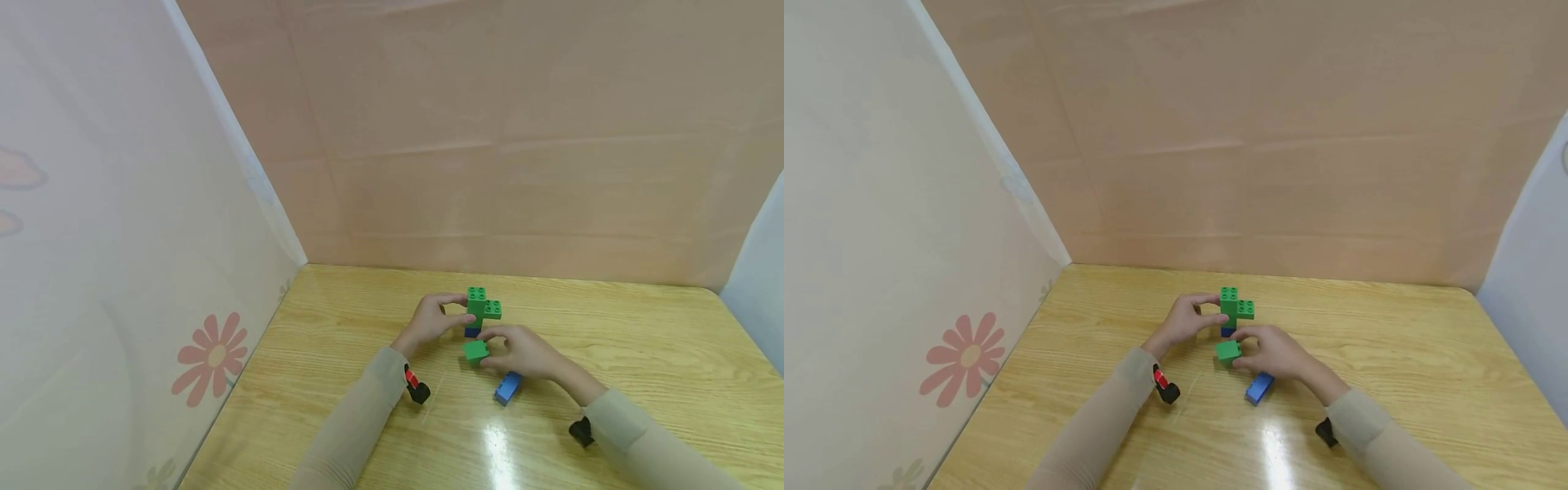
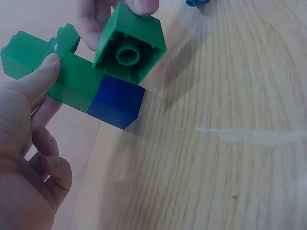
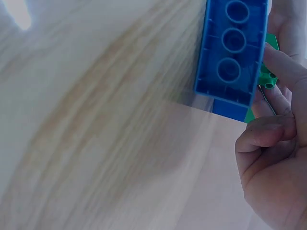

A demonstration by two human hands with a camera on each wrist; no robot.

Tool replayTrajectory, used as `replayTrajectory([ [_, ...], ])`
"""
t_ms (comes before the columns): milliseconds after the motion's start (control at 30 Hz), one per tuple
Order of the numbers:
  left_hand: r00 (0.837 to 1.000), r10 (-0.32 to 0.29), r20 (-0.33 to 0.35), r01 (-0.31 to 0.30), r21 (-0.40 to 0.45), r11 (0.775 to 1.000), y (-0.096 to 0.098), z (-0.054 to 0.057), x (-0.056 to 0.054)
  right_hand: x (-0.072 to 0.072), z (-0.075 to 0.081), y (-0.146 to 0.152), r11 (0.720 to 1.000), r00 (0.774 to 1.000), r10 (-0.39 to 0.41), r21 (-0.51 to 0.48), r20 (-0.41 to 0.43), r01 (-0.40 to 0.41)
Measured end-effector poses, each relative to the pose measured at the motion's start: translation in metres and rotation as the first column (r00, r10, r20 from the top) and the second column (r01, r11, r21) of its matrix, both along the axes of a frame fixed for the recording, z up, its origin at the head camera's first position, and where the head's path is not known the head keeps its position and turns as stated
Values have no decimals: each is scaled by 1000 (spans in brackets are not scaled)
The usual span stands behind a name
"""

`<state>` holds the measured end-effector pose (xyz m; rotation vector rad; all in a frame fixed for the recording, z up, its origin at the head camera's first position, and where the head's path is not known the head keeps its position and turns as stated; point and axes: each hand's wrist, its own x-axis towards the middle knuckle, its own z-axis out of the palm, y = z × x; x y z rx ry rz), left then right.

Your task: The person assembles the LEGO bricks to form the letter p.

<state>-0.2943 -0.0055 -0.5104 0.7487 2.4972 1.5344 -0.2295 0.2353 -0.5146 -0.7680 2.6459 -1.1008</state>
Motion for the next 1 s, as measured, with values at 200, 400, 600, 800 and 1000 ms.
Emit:
replayTrajectory([
  [200, 1000, -5, 8, 5, -2, 1000, 0, 0, 0, 5, 6, 8, 999, 1000, -16, -29, -15, 15],
  [400, 1000, 8, 5, -8, -4, 1000, 0, -1, 0, 9, 16, 18, 997, 999, -31, -67, -35, 28],
  [600, 1000, 17, 14, -17, 1, 1000, 1, -1, 1, 8, 32, 30, 993, 996, -75, -96, -49, 70],
  [800, 999, 29, 34, -29, 1, 1000, 2, 1, 2, 6, 47, 43, 986, 990, -119, -124, -75, 109],
  [1000, 999, 28, 31, -28, 3, 1000, 2, 2, 3, 2, 58, 54, 981, 982, -179, -93, -64, 173],
])
